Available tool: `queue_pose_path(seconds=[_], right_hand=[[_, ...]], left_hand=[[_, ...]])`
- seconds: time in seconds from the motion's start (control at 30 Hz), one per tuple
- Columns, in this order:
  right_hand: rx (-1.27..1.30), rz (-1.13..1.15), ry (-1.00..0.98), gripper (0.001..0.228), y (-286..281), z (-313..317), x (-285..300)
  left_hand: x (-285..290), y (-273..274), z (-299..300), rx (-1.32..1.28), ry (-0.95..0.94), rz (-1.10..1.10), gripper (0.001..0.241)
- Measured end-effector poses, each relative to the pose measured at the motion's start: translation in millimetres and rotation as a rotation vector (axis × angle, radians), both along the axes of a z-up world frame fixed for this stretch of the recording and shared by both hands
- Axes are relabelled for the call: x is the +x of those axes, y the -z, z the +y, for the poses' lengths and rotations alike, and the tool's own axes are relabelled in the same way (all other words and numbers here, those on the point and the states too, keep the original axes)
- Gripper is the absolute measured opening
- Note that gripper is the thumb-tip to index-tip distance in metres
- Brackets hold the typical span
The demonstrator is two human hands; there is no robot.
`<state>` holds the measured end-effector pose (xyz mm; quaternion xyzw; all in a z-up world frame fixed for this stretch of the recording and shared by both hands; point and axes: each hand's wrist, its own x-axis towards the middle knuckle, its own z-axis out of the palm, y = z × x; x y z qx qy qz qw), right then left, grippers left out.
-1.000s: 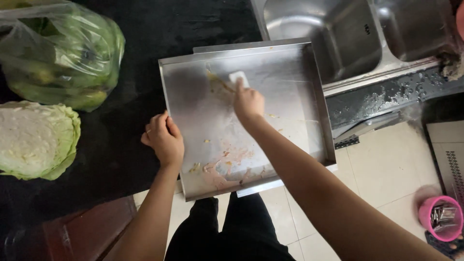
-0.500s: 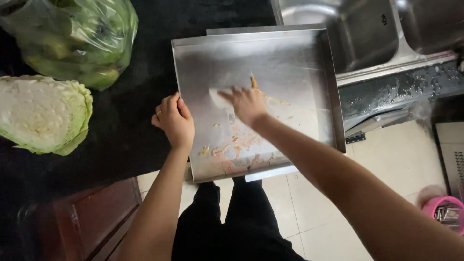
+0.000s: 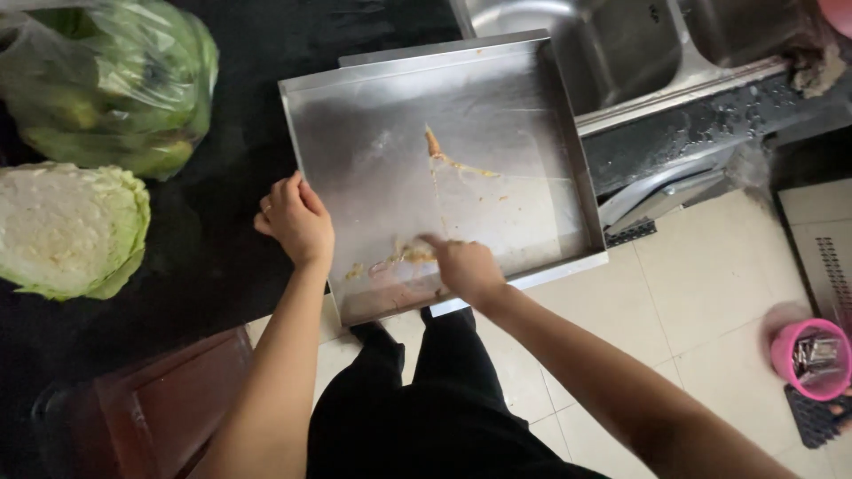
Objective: Washing and rinsing a metal baking tray in a kitchen sink.
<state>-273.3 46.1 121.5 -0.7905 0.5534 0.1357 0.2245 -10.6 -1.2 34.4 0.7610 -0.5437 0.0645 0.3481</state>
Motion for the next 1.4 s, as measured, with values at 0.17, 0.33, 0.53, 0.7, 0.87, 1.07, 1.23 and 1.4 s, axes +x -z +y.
queue_pose_path(seconds=[0.17,0.33,0.53,0.7,0.87,1.07,1.23,1.4], right_hand=[[-0.284,-0.006,0.41,0.044,46,-25,-116],[-0.244,0.19,0.614,0.035,45,-63,-191],[-0.321,0.377,0.57,0.035,57,-78,-178],[-0.235,0.344,0.715,0.021,84,-86,-147],[-0.327,0.182,0.656,0.034,81,-100,-66],[-0.352,0.036,0.476,0.025,74,-152,-4],[-0.351,0.113,0.197,0.031,59,-153,-9],[-0.369,0.158,-0.218,0.059,42,-93,-22]], left_hand=[[0,6,-1,0.002,0.011,0.0,0.016],[2,6,-2,0.03,0.019,0.019,0.016],[0,2,-2,0.019,0.031,0.008,0.016],[1,2,3,0.052,0.019,0.013,0.015],[-1,-4,-2,0.027,0.022,0.004,0.016],[0,-3,-2,0.02,0.028,0.016,0.016],[1,0,-4,0.015,0.029,0.04,0.016],[1,6,-3,0.013,0.022,0.029,0.018]])
